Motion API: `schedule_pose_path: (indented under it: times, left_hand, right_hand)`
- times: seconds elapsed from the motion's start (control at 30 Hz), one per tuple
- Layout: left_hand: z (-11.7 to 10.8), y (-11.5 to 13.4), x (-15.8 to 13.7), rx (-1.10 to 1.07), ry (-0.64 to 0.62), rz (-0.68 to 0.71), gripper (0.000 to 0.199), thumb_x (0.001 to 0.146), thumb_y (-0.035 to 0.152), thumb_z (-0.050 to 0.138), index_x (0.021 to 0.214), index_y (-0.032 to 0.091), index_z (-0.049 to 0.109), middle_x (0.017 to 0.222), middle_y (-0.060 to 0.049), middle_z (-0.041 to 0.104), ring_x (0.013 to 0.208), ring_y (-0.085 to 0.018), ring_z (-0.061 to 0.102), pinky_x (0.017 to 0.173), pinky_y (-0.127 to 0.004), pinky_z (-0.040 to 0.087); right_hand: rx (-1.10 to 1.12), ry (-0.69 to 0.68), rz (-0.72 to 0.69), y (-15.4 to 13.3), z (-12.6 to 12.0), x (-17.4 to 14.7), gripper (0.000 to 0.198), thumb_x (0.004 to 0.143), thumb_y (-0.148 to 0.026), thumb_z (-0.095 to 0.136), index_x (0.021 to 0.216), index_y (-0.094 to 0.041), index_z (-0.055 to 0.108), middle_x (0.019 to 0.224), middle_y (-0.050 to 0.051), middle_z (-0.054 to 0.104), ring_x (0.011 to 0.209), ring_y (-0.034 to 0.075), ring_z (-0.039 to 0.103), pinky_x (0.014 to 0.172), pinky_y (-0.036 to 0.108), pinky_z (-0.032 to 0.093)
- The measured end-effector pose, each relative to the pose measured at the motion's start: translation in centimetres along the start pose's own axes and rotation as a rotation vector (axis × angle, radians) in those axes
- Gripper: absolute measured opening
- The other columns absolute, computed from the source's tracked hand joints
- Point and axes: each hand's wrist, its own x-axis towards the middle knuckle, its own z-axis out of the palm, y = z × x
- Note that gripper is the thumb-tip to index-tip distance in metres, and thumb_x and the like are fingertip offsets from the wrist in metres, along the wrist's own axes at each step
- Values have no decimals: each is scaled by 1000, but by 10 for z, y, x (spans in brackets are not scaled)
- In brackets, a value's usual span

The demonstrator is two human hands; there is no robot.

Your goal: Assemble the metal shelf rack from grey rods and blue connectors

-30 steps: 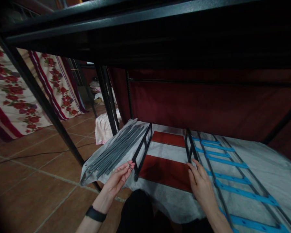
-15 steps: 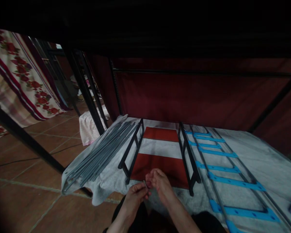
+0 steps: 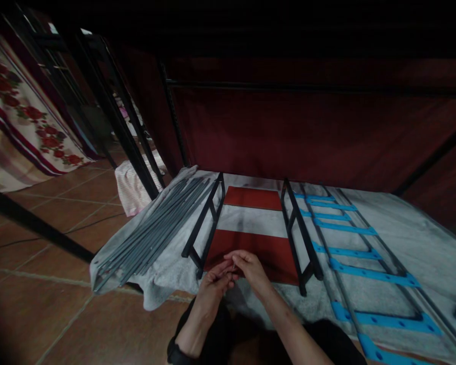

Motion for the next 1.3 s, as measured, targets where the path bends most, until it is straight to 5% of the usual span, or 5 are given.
schedule_pose_path:
  times: [0.17,0.27,0.47,0.73,1.3]
  left_hand:
    - [-2,11,-3,-201,-48,-46,48,63,13,80,110,14,70,117,-14,68,105,-20,65,87,-27,49]
    - [0,10,-5,-183,-58,-12,48,65,15,79,112,15,69,121,-16,66,113,-25,62,92,-32,49]
    - [0,1,-6,-101,-64,41,48,67,24,79,113,15,69,122,-19,65,120,-32,57,94,-40,49]
    - [-1,6,-10,-108,-75,44,34,72,25,76,103,13,73,118,-17,68,120,-29,57,94,-35,49]
    - [-2,-9,6,149,53,216,21,74,28,66,88,14,73,74,-6,68,63,-12,58,57,-22,42]
  right_hand:
    - [135,263,-1,-14,-31,17,29,73,-41,66,92,-18,65,74,0,63,66,13,59,64,28,48]
    - [-356,373,18,-20,-51,43,24,80,-30,49,91,-16,65,72,0,61,57,12,53,55,25,43]
    - [-1282,275,81,-21,-70,92,39,85,-6,32,104,-12,65,114,12,65,106,16,58,92,23,41]
    - [-1561,97,230,-21,-71,114,43,86,-3,34,116,-8,63,121,20,62,110,23,60,91,30,41]
    - [-1684,-74,240,-66,-66,122,24,93,-27,53,110,-12,62,115,11,63,105,21,60,91,40,48]
